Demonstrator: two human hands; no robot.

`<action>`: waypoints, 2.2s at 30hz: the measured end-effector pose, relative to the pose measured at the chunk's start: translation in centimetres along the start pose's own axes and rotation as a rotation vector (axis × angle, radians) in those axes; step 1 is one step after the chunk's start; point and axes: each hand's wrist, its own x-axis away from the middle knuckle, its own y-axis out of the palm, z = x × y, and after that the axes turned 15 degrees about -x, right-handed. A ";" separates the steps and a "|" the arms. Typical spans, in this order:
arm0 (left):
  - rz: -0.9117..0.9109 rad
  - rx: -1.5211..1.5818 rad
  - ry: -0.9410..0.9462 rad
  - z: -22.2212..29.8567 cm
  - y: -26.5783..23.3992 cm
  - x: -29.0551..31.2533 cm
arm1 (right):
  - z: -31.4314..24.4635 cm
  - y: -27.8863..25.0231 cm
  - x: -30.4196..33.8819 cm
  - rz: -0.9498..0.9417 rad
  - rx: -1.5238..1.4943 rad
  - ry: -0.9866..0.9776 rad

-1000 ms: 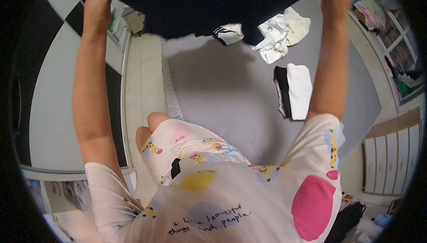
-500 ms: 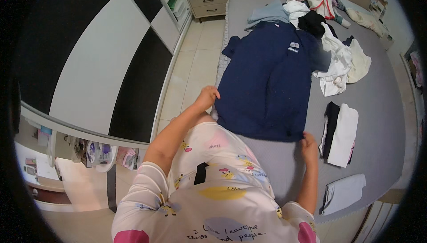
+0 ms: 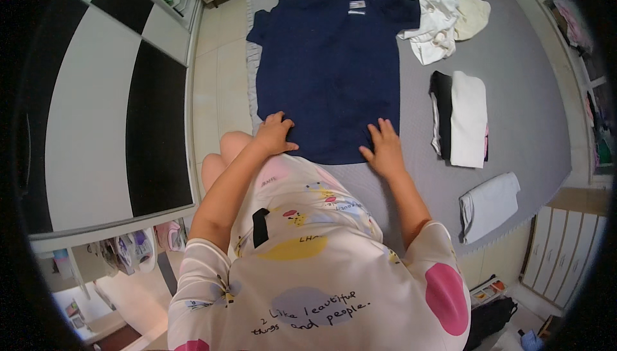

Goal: The person folds a pair of white pants and a dark blue t-shirt on a bed. They smooth and fold each item by hand, then place the folded pants and t-shirt into a neat stack on the bed.

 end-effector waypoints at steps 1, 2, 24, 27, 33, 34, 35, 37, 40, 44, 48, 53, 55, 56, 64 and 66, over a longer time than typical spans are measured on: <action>-0.019 -0.004 -0.016 0.1 -0.1 -0.2 | -0.3 0.4 0.5 -0.069 0.055 0.021; -0.041 -0.006 -0.035 0.1 -0.6 0.0 | -0.2 1.0 0.9 -0.043 0.091 0.000; 0.099 0.170 0.036 1.2 0.2 2.2 | 1.0 2.5 -3.6 0.127 -0.033 0.111; 0.117 0.106 -0.030 0.9 0.8 1.7 | 1.3 2.5 -3.6 0.295 -0.076 0.108; 0.180 0.082 -0.099 -0.1 2.1 1.5 | 1.1 -4.3 -1.1 0.582 -0.113 0.270; 0.188 0.094 -0.117 -0.4 2.6 1.4 | 2.1 -5.2 0.0 0.608 -0.057 0.237; 0.195 0.101 -0.134 -0.6 2.9 1.3 | 3.1 -6.0 1.2 0.636 -0.006 0.205; 0.237 0.138 -0.159 -0.7 2.8 1.5 | 4.3 -7.2 3.2 0.522 0.106 0.169; 0.286 0.149 -0.177 -0.5 3.0 1.6 | 5.9 -6.9 5.6 0.409 0.210 0.092; 0.356 0.133 -0.166 -0.7 3.0 2.0 | 5.6 -5.3 5.9 0.323 0.239 0.168; 0.364 0.141 -0.230 -1.2 2.7 2.6 | 5.1 -4.0 5.3 0.351 0.150 0.163; 0.287 0.051 -0.336 -0.9 2.5 2.4 | 6.4 -3.6 5.3 0.387 0.161 0.186; 0.205 0.036 -0.370 -0.7 1.5 2.3 | 6.7 -3.8 5.4 0.376 0.165 0.207; 0.158 0.035 -0.389 -0.7 1.1 2.2 | 6.7 -3.8 5.4 0.366 0.155 0.235; 0.166 0.131 -0.410 -0.7 1.9 1.4 | 6.7 -3.9 5.4 0.363 0.102 0.339; 0.177 0.161 -0.422 -1.1 2.5 1.0 | 6.6 -4.0 5.1 0.366 0.103 0.337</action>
